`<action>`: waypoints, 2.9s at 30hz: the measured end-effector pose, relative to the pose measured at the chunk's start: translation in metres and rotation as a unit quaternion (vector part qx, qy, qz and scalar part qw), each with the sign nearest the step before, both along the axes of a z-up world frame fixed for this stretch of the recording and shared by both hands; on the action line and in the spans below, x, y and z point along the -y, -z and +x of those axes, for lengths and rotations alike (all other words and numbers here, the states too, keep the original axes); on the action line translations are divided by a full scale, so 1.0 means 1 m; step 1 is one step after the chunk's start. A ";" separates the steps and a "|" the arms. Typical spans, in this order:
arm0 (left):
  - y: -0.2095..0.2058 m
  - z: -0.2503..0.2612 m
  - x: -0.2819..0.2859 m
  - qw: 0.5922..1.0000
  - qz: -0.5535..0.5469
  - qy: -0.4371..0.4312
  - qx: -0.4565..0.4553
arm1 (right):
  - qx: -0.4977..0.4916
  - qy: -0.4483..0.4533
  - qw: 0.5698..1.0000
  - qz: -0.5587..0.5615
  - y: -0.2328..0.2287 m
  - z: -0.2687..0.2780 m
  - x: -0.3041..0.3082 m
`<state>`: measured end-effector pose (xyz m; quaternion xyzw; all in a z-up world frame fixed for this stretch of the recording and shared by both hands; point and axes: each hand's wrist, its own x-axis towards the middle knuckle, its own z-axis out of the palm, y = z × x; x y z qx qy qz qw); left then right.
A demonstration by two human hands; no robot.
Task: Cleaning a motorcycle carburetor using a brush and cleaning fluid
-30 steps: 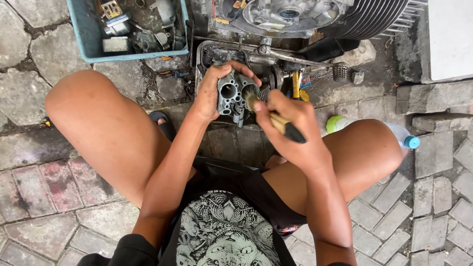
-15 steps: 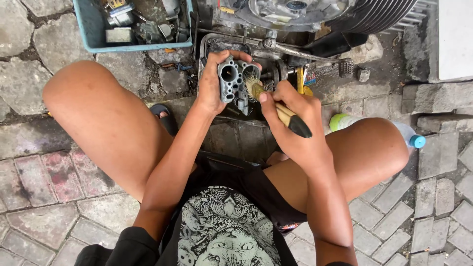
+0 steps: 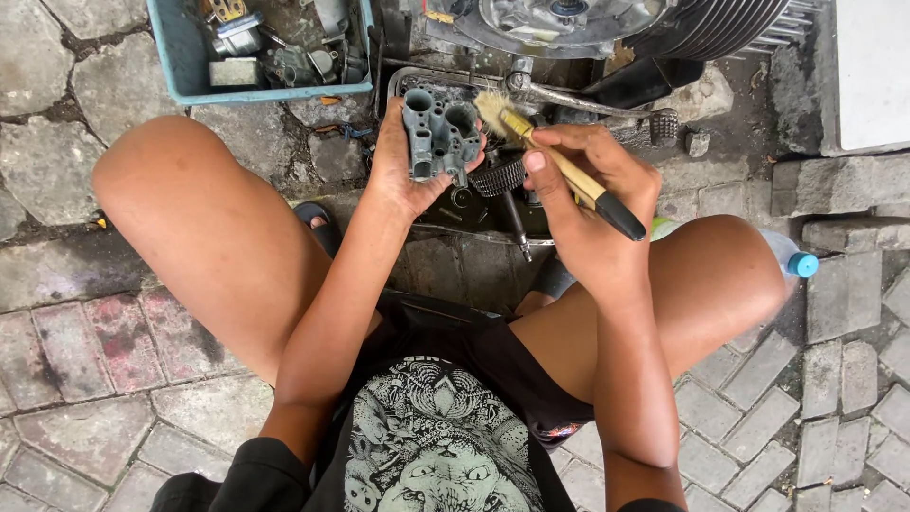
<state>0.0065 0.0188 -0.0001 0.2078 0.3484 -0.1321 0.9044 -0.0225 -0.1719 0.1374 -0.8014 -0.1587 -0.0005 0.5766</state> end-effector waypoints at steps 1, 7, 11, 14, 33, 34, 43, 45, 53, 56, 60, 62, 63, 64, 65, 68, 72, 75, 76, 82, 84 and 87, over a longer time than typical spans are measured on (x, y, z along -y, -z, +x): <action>0.002 -0.001 0.000 1.000 0.000 -0.001 0.000 | 0.000 -0.001 1.000 0.000 -0.003 0.001 0.001; 0.009 -0.002 -0.001 0.999 0.006 0.030 -0.010 | 0.066 -0.088 0.991 -0.080 -0.013 -0.003 -0.001; -0.005 -0.004 0.001 0.999 0.025 -0.001 -0.034 | 0.054 -0.092 0.989 -0.102 -0.013 -0.006 -0.002; -0.008 -0.006 0.003 0.999 0.034 0.014 -0.028 | 0.038 -0.084 0.987 -0.135 -0.012 -0.006 -0.001; -0.004 -0.025 0.020 0.951 0.209 0.124 0.190 | -0.031 -0.029 0.992 -0.119 -0.006 -0.005 -0.005; -0.004 -0.025 0.021 0.952 0.208 0.123 0.187 | -0.033 -0.031 0.992 -0.120 -0.007 -0.004 -0.002; -0.001 -0.025 0.023 0.912 0.271 0.130 0.280 | -0.107 -0.066 0.989 -0.079 -0.007 -0.004 -0.001; 0.002 -0.027 0.031 0.909 0.276 0.143 0.277 | -0.169 -0.052 0.984 -0.030 -0.010 -0.004 0.005; -0.033 -0.030 0.027 0.905 0.294 0.077 0.299 | -0.164 -0.037 0.986 0.012 -0.004 -0.002 0.007; -0.029 -0.030 0.028 0.909 0.260 0.069 0.317 | -0.141 -0.010 0.989 0.053 -0.006 -0.006 0.002; -0.020 -0.031 0.016 0.900 0.219 0.073 0.371 | -0.162 -0.072 0.984 -0.003 -0.018 -0.008 -0.003; -0.015 -0.028 0.020 0.905 0.213 0.082 0.359 | -0.136 -0.054 0.989 0.009 -0.018 -0.006 0.006; -0.012 -0.027 0.024 0.911 0.204 0.087 0.347 | -0.110 -0.038 0.993 0.018 -0.018 -0.005 0.013; -0.017 -0.027 0.022 0.912 0.203 0.089 0.346 | -0.112 -0.036 0.993 0.017 -0.016 -0.007 0.007; -0.023 -0.026 0.020 0.914 0.207 0.083 0.339 | -0.103 -0.035 0.994 0.009 -0.014 -0.007 0.000; -0.017 -0.026 0.019 0.919 0.207 0.081 0.325 | -0.137 -0.046 0.990 -0.004 -0.016 -0.006 0.003; -0.035 -0.028 0.027 0.924 0.224 0.070 0.301 | -0.165 -0.036 0.986 0.004 -0.021 0.001 0.024; -0.019 -0.023 0.026 0.931 0.198 0.093 0.291 | -0.158 -0.029 0.984 -0.078 -0.020 -0.002 0.003; -0.019 -0.027 0.026 0.933 0.195 0.095 0.288 | -0.161 -0.026 0.983 -0.079 -0.020 -0.003 0.006; -0.025 -0.039 0.021 0.957 0.210 0.112 0.167 | -0.165 -0.009 0.985 -0.042 -0.011 0.005 0.013; -0.020 -0.028 0.019 0.978 0.189 0.068 0.059 | -0.228 -0.042 0.969 -0.084 -0.009 0.004 0.000; -0.028 -0.032 0.015 0.980 0.168 0.101 0.029 | -0.229 -0.070 0.971 -0.015 0.003 0.010 0.016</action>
